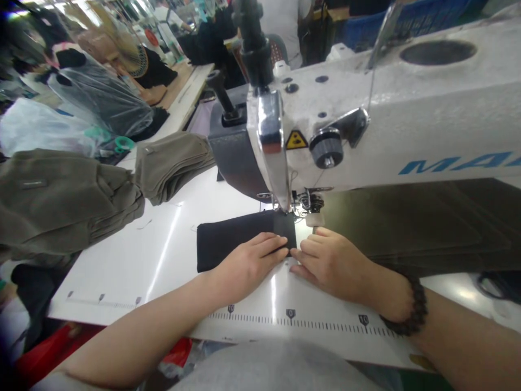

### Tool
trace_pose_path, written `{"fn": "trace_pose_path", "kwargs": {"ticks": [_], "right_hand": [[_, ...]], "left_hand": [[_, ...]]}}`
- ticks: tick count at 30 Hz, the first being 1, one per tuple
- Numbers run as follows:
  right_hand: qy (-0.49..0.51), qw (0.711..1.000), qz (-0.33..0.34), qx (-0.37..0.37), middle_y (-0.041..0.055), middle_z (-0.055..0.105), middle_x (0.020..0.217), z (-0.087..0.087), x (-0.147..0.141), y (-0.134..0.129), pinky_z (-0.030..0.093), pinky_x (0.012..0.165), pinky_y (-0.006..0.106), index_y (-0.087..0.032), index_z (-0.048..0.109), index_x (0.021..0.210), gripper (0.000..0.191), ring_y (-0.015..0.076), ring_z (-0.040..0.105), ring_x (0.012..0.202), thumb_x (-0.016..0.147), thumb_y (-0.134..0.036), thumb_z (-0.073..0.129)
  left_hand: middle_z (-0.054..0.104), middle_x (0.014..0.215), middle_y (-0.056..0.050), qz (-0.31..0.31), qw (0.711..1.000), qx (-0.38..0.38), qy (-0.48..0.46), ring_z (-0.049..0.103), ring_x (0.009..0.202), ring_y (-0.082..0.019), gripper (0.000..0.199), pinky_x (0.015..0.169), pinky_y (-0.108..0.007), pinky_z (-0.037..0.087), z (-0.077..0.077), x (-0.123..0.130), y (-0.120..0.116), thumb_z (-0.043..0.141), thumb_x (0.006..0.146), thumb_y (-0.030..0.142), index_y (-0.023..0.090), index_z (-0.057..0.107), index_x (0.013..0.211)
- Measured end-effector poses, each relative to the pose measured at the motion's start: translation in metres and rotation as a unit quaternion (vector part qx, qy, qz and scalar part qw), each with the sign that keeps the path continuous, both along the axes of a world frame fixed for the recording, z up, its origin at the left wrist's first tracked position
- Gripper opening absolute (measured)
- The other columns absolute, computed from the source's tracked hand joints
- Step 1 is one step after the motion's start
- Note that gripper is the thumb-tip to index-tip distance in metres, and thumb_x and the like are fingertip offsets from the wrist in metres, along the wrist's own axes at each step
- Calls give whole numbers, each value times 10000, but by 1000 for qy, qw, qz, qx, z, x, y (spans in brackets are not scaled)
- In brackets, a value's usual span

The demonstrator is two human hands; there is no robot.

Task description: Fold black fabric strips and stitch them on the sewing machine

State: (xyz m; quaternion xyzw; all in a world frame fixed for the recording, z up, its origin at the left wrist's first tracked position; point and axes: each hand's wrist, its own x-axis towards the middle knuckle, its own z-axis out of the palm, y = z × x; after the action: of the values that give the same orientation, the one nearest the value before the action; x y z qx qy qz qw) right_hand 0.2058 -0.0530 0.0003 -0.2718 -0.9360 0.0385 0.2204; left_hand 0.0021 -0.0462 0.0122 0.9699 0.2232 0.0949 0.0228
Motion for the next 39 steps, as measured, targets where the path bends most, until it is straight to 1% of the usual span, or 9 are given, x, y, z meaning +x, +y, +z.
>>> {"fn": "trace_pose_path", "kwargs": {"ticks": [4,8,12,17,22,25,29,33,39], "right_hand": [[-7,1000,-5,6,11,514,594,0,0,1,307,548,283,-122,630,790,285,123,407,540,892,-256,401],[-19,1000,-20,5,17,526,602,-1,0,2,317,570,290,-108,643,850,288,131,419,557,891,-261,402],[-40,998,-46,2,20,551,628,-3,0,4,330,601,296,-112,645,906,290,134,460,582,892,-272,403],[-57,994,-89,7,24,577,646,-6,-2,7,343,622,302,-117,636,946,323,136,501,579,902,-297,372],[-64,990,-126,-23,39,600,687,-6,-4,10,356,671,310,-127,614,982,296,158,540,633,886,-303,396],[-65,986,-144,-46,42,598,696,-7,-5,11,363,678,311,-131,604,983,256,175,552,676,861,-289,444],[-62,986,-149,-44,45,599,704,-8,-5,12,368,675,315,-126,602,983,247,181,549,674,845,-283,471],[-64,986,-148,-34,50,610,708,-8,-4,12,369,662,310,-123,597,1003,262,174,551,661,853,-287,459],[-60,986,-150,-36,60,620,714,-6,-5,11,368,646,306,-113,601,1004,262,173,569,663,847,-277,471]], "left_hand": [[604,1065,-129,6,1000,15,-8,540,986,-183,278,917,-293,452,-2,0,-1,356,891,133,28,594,988],[585,1113,-135,26,1000,1,6,534,1031,-192,261,926,-314,451,-5,1,2,387,885,147,39,574,1031],[569,1142,-153,23,999,-13,25,526,1062,-197,246,953,-312,431,-4,1,10,441,860,132,28,563,1047],[565,1140,-150,32,999,-25,22,518,1075,-205,241,950,-310,435,-5,1,23,482,843,135,31,563,1045],[572,1101,-122,49,998,-34,8,517,1048,-199,193,920,-300,454,-5,2,34,493,833,115,61,580,997],[567,1092,-105,57,997,-46,9,514,1033,-193,193,918,-308,450,-5,3,41,478,851,134,82,575,1009],[576,1030,-79,75,994,-75,14,521,1003,-196,187,868,-306,469,-6,5,50,455,869,152,102,580,999],[591,954,-73,80,995,-57,13,551,911,-191,162,796,-297,490,-9,6,59,456,867,155,108,600,925],[596,916,-74,80,996,-40,13,566,867,-180,164,781,-291,485,-12,7,66,446,859,132,118,608,884]]}}
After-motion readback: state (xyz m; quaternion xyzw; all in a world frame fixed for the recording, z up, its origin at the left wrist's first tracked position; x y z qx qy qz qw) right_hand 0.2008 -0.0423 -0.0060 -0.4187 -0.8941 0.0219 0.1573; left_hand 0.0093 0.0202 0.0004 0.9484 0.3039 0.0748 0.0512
